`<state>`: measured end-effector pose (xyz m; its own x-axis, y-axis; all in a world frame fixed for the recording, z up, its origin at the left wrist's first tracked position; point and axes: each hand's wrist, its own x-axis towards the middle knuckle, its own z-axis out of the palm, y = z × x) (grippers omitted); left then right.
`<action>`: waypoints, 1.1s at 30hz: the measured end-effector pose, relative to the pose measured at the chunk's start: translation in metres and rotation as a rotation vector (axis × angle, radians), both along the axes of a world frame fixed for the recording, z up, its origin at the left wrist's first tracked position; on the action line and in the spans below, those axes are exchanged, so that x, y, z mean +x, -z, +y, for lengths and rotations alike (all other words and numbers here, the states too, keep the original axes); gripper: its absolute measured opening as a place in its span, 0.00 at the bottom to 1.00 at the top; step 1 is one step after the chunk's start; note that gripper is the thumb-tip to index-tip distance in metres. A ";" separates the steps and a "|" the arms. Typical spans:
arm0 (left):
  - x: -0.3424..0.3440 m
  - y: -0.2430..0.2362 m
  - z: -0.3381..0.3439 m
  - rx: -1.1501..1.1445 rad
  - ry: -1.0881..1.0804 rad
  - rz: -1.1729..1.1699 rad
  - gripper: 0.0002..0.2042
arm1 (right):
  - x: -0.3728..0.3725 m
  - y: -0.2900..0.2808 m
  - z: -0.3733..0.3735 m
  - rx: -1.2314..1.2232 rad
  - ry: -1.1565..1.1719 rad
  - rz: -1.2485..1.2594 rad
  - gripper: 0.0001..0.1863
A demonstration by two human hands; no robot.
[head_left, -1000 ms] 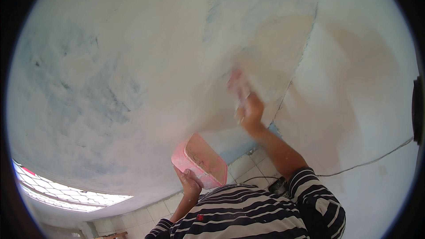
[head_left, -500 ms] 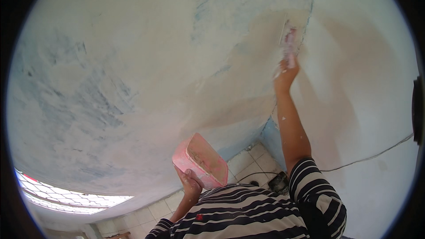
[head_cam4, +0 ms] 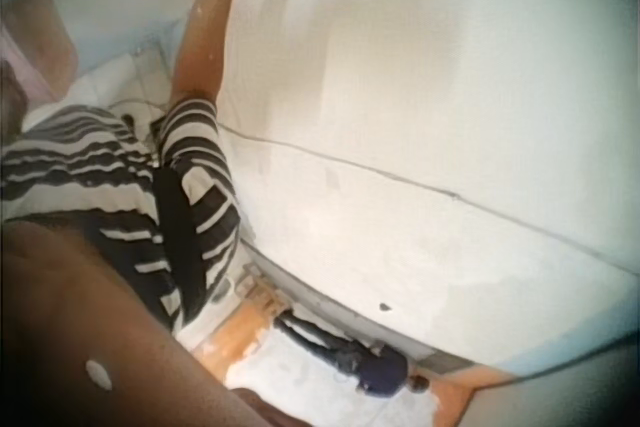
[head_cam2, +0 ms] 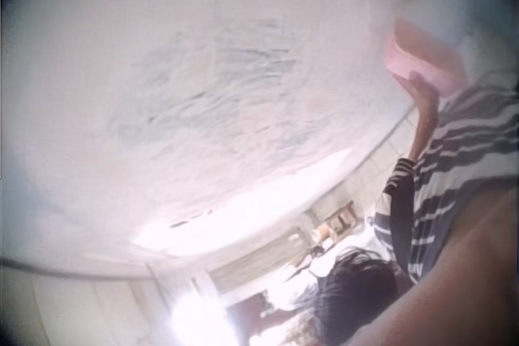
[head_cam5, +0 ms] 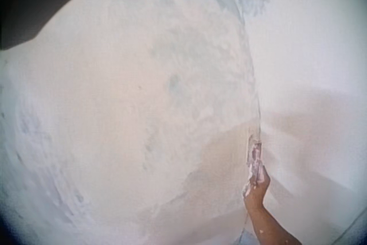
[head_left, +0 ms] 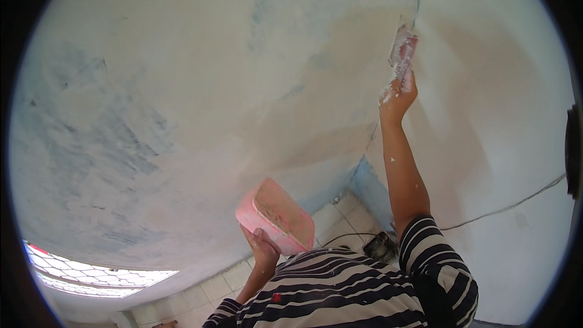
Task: The person applies filler material to a wall and ceiling corner. The person scoops white filler from a pink container with a putty knife and spreads it across the wall and ceiling surfaces.
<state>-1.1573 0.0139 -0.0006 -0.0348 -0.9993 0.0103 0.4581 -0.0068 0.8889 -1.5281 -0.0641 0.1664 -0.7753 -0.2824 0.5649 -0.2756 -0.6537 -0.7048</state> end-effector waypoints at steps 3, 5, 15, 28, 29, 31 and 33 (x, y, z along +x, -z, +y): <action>-0.008 0.010 -0.006 -0.052 -0.024 0.041 0.32 | 0.000 0.036 -0.033 0.171 0.148 0.353 0.17; -0.006 0.017 -0.007 -0.107 -0.081 0.120 0.33 | 0.057 0.057 -0.027 0.145 0.184 0.651 0.17; -0.008 0.015 -0.006 -0.171 -0.048 0.063 0.34 | -0.023 0.000 -0.009 0.030 0.284 0.200 0.11; -0.007 0.022 -0.005 -0.172 -0.090 0.138 0.32 | -0.005 0.017 -0.015 0.006 -0.093 -0.010 0.10; -0.007 0.022 -0.002 -0.157 -0.082 0.135 0.32 | -0.040 0.001 -0.022 -0.010 0.224 0.215 0.09; -0.004 0.021 -0.002 -0.103 0.011 -0.003 0.30 | -0.079 -0.011 -0.032 0.013 0.088 -0.050 0.06; -0.006 0.026 0.006 0.000 -0.046 0.002 0.30 | -0.090 0.015 -0.060 0.199 0.450 0.290 0.04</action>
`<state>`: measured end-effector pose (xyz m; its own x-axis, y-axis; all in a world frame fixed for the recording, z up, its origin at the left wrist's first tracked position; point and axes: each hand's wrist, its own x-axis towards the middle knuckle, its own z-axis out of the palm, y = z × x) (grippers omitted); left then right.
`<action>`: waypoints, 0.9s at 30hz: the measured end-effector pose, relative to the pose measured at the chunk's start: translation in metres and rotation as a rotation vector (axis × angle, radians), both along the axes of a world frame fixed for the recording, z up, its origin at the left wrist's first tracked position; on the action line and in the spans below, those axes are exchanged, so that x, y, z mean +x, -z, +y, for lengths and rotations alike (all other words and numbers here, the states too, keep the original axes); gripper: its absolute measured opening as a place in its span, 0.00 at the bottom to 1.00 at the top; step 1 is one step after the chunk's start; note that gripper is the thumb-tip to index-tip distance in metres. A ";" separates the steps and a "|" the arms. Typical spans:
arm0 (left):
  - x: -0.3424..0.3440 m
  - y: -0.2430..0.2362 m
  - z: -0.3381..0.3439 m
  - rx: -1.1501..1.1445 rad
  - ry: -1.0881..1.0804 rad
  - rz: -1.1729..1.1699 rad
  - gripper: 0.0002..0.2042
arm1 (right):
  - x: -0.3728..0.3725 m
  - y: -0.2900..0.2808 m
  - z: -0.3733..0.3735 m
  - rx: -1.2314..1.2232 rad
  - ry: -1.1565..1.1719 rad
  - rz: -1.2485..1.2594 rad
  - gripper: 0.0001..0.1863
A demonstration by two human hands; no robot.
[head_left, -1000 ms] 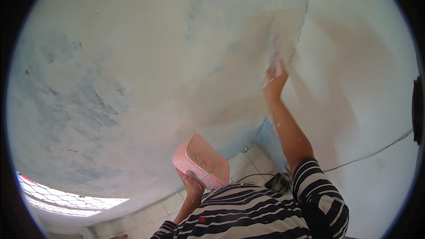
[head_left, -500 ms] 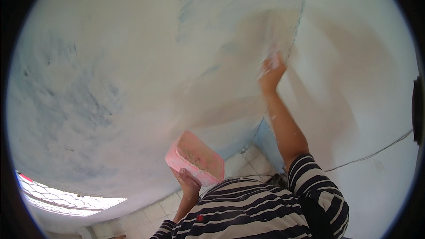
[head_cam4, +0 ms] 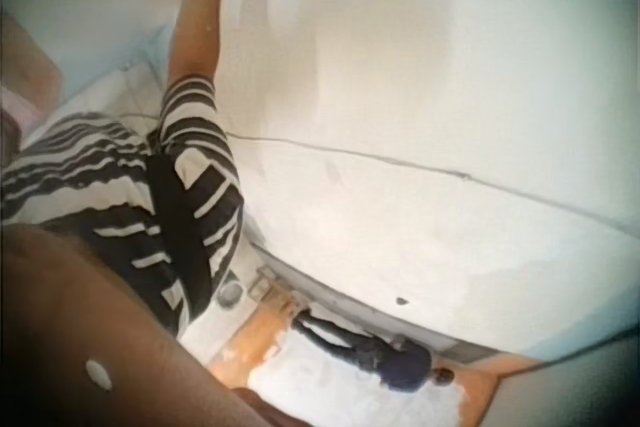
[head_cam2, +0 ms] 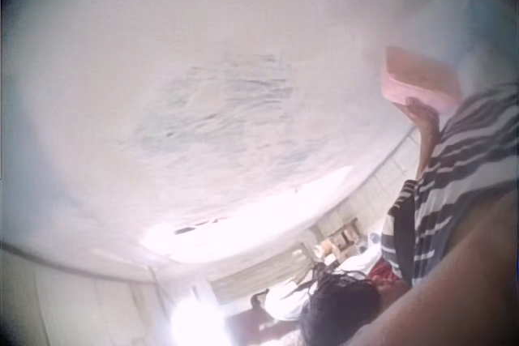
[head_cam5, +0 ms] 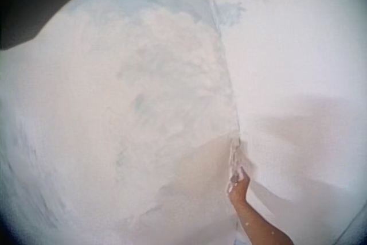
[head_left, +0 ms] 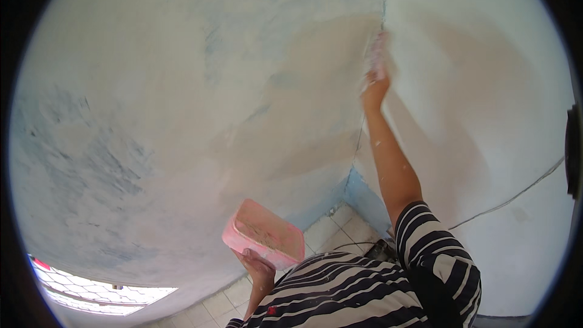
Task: The person applies filler material to a wall and ceiling corner. The person scoops white filler from a pink container with a putty knife and spreads it across the wall and ceiling surfaces.
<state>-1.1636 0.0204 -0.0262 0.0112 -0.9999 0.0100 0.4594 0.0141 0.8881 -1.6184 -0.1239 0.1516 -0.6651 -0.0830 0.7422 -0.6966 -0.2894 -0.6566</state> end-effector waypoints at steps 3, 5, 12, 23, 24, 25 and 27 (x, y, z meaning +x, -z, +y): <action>0.000 -0.023 0.000 0.048 -0.059 0.025 0.29 | 0.105 0.037 -0.015 0.093 -0.168 0.228 0.12; 0.002 -0.026 0.000 0.012 -0.025 0.041 0.28 | 0.157 0.041 0.003 0.037 -0.451 0.348 0.13; 0.026 0.021 -0.010 -0.098 -0.014 -0.202 0.27 | 0.059 -0.013 0.020 -0.168 -0.477 -0.250 0.09; 0.004 -0.006 -0.010 0.006 -0.098 0.067 0.30 | 0.162 0.031 0.007 0.158 -0.636 0.351 0.13; 0.001 -0.013 -0.008 0.046 -0.084 0.113 0.30 | 0.155 0.031 0.010 0.076 -0.626 0.396 0.11; 0.002 -0.016 -0.007 0.089 -0.075 0.156 0.30 | 0.149 0.032 0.013 -0.006 -0.620 0.436 0.10; 0.011 0.005 -0.012 0.027 -0.066 0.147 0.30 | 0.101 0.013 0.008 -0.233 -0.707 -0.498 0.06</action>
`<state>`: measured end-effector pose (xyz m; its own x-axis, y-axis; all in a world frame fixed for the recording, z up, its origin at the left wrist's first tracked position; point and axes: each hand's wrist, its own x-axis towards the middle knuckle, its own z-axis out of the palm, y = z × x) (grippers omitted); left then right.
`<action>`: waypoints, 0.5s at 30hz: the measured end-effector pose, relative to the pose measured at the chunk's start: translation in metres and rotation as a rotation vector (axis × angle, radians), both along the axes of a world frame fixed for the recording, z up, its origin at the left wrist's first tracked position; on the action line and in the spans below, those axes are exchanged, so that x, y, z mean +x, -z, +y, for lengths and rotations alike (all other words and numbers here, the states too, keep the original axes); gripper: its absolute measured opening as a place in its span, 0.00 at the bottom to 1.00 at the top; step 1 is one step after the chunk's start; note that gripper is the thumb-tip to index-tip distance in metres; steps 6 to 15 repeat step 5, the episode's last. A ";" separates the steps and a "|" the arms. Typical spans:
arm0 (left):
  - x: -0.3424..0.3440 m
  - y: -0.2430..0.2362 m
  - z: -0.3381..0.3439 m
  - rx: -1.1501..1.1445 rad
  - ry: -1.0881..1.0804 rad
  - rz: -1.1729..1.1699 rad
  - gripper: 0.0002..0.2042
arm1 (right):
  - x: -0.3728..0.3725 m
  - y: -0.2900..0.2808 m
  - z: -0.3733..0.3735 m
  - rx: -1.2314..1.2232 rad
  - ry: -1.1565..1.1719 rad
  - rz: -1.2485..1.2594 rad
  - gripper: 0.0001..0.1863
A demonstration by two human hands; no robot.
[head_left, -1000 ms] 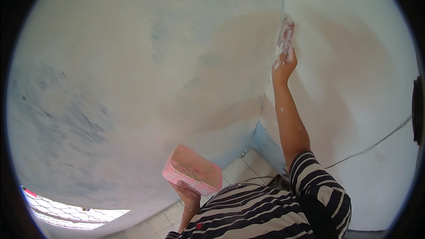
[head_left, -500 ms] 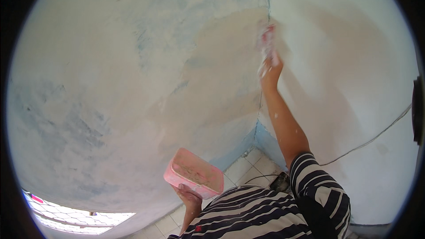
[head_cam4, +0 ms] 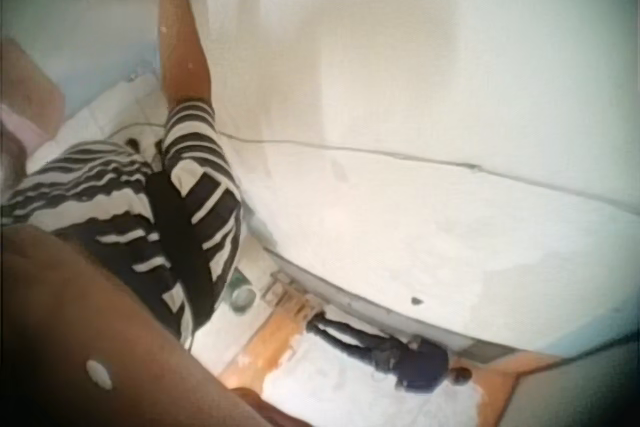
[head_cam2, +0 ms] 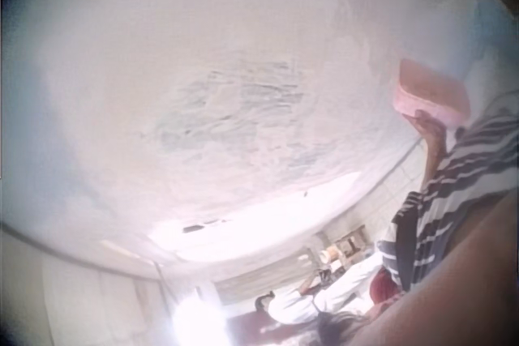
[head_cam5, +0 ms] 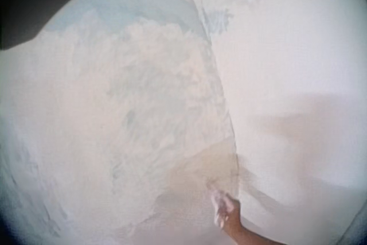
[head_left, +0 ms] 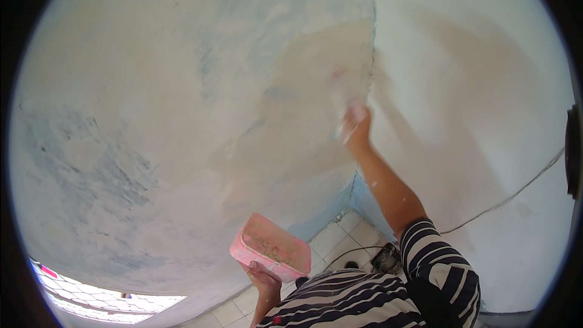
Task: The person applies filler material to a wall and ceiling corner. The person scoops white filler from a pink container with a putty knife and spreads it across the wall and ceiling surfaces.
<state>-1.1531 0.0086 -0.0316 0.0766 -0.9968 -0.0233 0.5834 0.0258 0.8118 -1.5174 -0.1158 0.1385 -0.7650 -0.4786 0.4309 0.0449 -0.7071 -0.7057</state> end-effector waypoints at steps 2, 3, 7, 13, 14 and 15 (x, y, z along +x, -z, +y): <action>-0.005 0.007 0.002 -0.047 0.016 0.001 0.30 | -0.070 -0.023 0.005 0.208 0.353 0.247 0.08; -0.012 -0.006 0.007 -0.071 0.030 -0.003 0.30 | -0.096 -0.029 0.005 0.105 0.334 0.179 0.06; -0.018 -0.028 0.011 -0.099 0.043 -0.006 0.31 | -0.112 -0.035 0.001 -0.002 0.314 0.111 0.05; -0.018 -0.028 0.011 -0.099 0.043 -0.006 0.31 | -0.112 -0.035 0.001 -0.002 0.314 0.111 0.05; -0.018 -0.028 0.011 -0.099 0.043 -0.006 0.31 | -0.112 -0.035 0.001 -0.002 0.314 0.111 0.05; -0.018 -0.028 0.011 -0.099 0.043 -0.006 0.31 | -0.112 -0.035 0.001 -0.002 0.314 0.111 0.05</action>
